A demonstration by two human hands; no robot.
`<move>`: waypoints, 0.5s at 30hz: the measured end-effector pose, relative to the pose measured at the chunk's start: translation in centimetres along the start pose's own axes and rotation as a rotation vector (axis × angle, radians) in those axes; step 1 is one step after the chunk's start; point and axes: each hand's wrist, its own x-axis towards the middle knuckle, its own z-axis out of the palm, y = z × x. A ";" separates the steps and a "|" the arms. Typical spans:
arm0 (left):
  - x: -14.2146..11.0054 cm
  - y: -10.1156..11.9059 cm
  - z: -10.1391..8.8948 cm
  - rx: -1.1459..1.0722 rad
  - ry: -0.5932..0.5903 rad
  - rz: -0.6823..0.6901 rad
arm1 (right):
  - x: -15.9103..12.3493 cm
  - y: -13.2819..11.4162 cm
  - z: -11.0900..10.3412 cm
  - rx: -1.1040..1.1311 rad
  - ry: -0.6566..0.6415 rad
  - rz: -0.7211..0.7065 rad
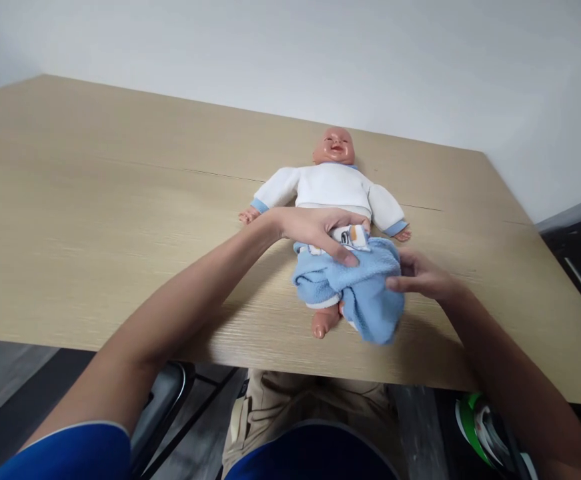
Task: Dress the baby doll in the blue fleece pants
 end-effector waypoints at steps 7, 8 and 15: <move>0.1 -0.8 -0.2 0.034 -0.229 -0.049 | 1.2 -0.1 -0.3 0.083 0.180 -0.016; 0.0 -0.9 -0.3 0.033 -0.186 -0.013 | 1.2 0.0 -0.4 0.061 0.129 0.008; -0.2 -1.1 -0.1 0.035 -0.034 0.008 | -0.6 1.6 0.1 0.088 0.225 0.059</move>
